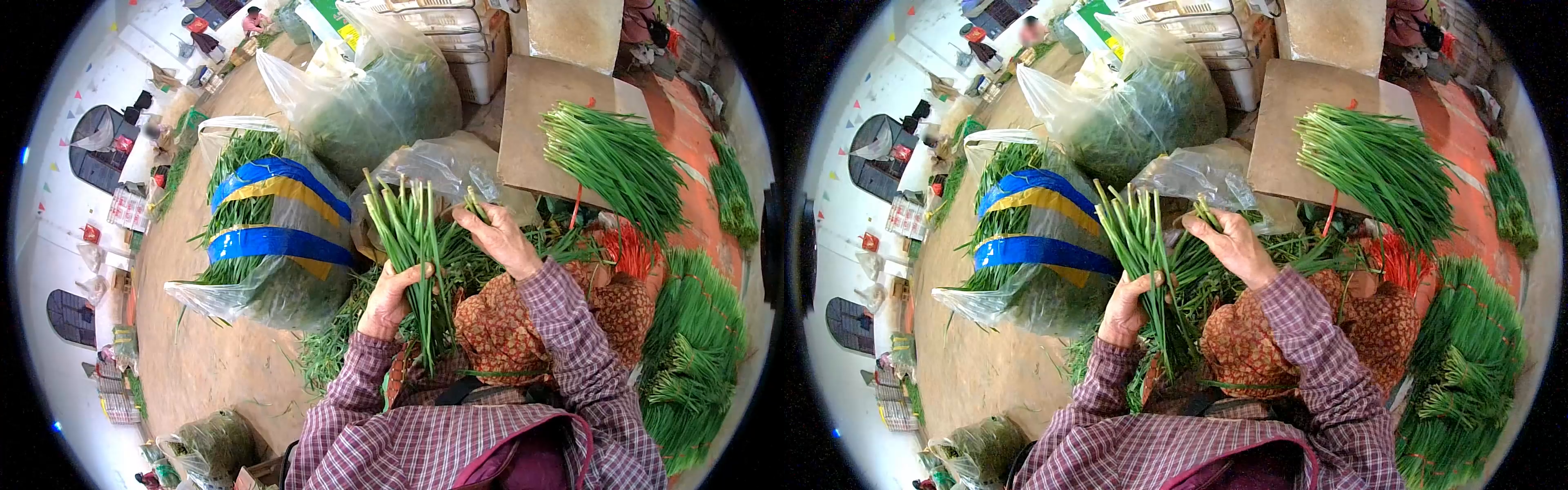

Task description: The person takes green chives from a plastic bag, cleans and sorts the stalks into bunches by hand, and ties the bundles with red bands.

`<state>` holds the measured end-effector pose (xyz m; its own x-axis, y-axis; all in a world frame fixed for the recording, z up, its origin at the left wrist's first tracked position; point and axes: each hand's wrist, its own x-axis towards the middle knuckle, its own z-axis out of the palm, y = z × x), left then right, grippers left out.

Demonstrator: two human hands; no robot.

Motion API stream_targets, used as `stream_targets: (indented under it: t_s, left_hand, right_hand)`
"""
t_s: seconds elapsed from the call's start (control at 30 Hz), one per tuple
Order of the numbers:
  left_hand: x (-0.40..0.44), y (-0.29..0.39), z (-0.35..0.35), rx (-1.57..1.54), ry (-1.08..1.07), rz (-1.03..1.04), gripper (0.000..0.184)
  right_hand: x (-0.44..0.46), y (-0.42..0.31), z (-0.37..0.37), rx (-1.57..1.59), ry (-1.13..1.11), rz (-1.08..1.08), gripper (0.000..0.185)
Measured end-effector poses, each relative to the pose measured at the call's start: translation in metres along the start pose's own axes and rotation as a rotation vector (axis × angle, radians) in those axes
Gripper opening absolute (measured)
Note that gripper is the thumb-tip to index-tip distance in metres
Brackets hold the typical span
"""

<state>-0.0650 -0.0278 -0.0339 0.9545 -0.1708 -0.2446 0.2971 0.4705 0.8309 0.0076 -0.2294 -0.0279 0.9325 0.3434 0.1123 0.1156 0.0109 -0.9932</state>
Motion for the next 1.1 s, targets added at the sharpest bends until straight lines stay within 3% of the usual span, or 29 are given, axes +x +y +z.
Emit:
stream_targets:
  t_s: [0.07, 0.13, 0.23, 0.33, 0.4, 0.47, 0.5, 0.53, 0.6, 0.73, 0.87, 0.93, 1.0, 1.07, 1.1]
  left_hand:
    - [0.000, -0.003, 0.001, 0.048, 0.018, -0.035, 0.038]
    - [0.001, -0.002, 0.006, 0.066, 0.042, 0.007, 0.033]
    - [-0.001, 0.005, 0.014, 0.075, 0.048, 0.004, 0.027]
    - [0.004, -0.001, 0.010, 0.084, 0.016, -0.036, 0.026]
    - [0.005, -0.007, 0.008, 0.102, 0.007, -0.029, 0.025]
    - [0.004, -0.010, 0.009, 0.169, 0.015, -0.013, 0.040]
    - [0.005, -0.012, 0.006, 0.183, 0.009, 0.002, 0.037]
    - [0.004, -0.012, 0.005, 0.183, 0.012, 0.005, 0.037]
    - [0.003, -0.009, 0.009, 0.092, 0.125, 0.050, 0.037]
    - [0.003, 0.003, 0.021, 0.067, 0.085, -0.005, 0.036]
    - [0.007, 0.005, 0.020, 0.012, 0.003, -0.045, 0.029]
    - [0.006, 0.003, 0.018, -0.011, 0.034, -0.006, 0.028]
    - [0.006, 0.004, 0.008, -0.012, 0.086, 0.028, 0.028]
    - [0.006, 0.006, 0.004, 0.011, 0.105, 0.035, 0.026]
    - [0.007, 0.005, 0.001, 0.078, 0.127, 0.049, 0.026]
  right_hand:
    - [0.005, 0.004, 0.003, 0.016, 0.066, 0.082, 0.050]
    - [0.005, -0.004, -0.006, 0.009, 0.193, 0.110, 0.047]
    - [0.013, -0.005, -0.009, 0.103, 0.420, -0.084, 0.051]
    - [0.009, -0.005, -0.012, -0.106, 0.260, 0.021, 0.054]
    - [0.008, -0.007, 0.001, -0.152, 0.166, -0.073, 0.054]
    - [0.009, -0.017, 0.008, -0.199, 0.115, -0.153, 0.045]
    - [0.013, -0.012, 0.017, -0.080, 0.214, -0.297, 0.037]
    - [0.011, -0.014, 0.015, -0.079, 0.209, -0.299, 0.037]
    - [0.004, -0.019, 0.009, -0.061, 0.188, -0.064, 0.033]
    - [0.003, -0.008, 0.002, 0.043, 0.249, -0.083, 0.030]
    - [-0.002, -0.022, -0.016, 0.128, 0.354, 0.068, 0.033]
    - [0.007, -0.002, -0.037, 0.073, 0.601, -0.085, 0.036]
    - [0.005, -0.007, -0.072, 0.253, 0.681, 0.082, 0.041]
    - [0.005, -0.022, -0.089, 0.262, 0.834, -0.005, 0.048]
    - [0.004, -0.025, -0.093, 0.399, 0.719, -0.124, 0.052]
